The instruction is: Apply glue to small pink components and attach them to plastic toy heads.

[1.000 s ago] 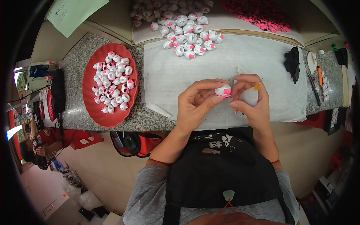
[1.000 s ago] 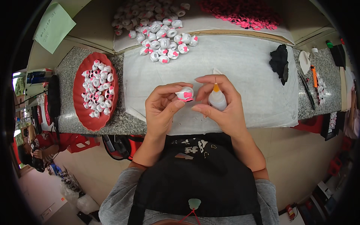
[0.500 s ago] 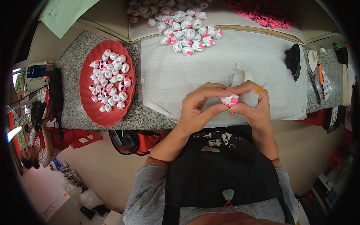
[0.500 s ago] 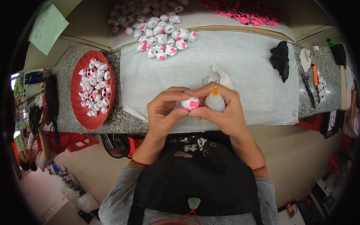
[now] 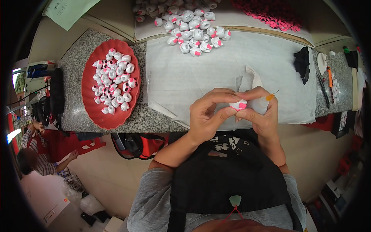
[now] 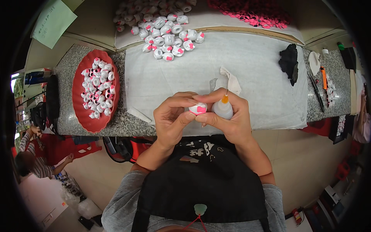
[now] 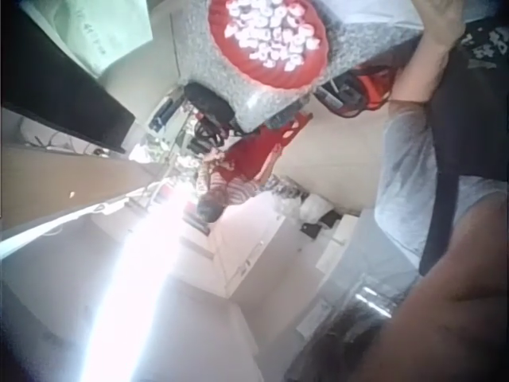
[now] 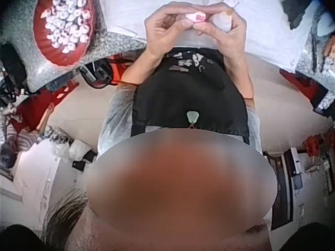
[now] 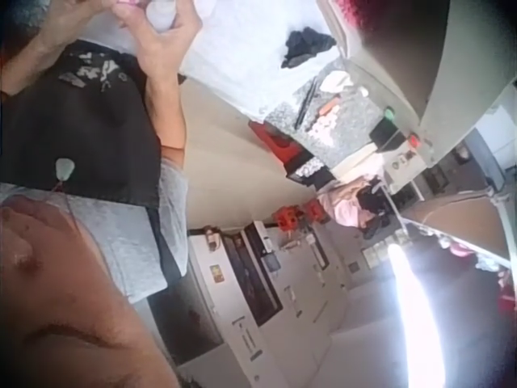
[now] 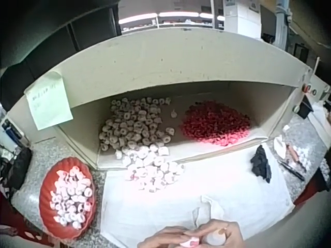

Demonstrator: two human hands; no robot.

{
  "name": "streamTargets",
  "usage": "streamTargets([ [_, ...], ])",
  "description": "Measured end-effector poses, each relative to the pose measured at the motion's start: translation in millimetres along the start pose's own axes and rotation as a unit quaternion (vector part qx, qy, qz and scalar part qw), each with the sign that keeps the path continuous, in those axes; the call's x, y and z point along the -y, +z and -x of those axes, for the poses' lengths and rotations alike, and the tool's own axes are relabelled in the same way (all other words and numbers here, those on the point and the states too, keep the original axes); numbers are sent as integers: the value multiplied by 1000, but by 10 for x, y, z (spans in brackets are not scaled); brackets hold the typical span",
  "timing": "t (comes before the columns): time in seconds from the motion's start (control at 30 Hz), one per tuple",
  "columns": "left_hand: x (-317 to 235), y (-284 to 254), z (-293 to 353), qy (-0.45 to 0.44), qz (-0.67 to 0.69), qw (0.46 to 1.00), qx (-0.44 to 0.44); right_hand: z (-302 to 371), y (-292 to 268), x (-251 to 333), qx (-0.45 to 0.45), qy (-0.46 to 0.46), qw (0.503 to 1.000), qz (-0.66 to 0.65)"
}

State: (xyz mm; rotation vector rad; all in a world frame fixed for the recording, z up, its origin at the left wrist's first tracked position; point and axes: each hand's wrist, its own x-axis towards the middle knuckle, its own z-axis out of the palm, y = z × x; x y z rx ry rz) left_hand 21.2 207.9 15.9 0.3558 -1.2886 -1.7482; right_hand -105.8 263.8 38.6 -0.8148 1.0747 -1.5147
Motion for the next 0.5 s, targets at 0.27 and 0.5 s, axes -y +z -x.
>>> streamTargets([
  [0.27, -42, -9, -24, -71, 39, 997, 0, -21, -37, -40, 7, -2, 1000, -13],
  [0.5, -13, -10, 2, -48, 25, 998, -21, -52, -2, 17, 20, 14, 1000, 16],
])
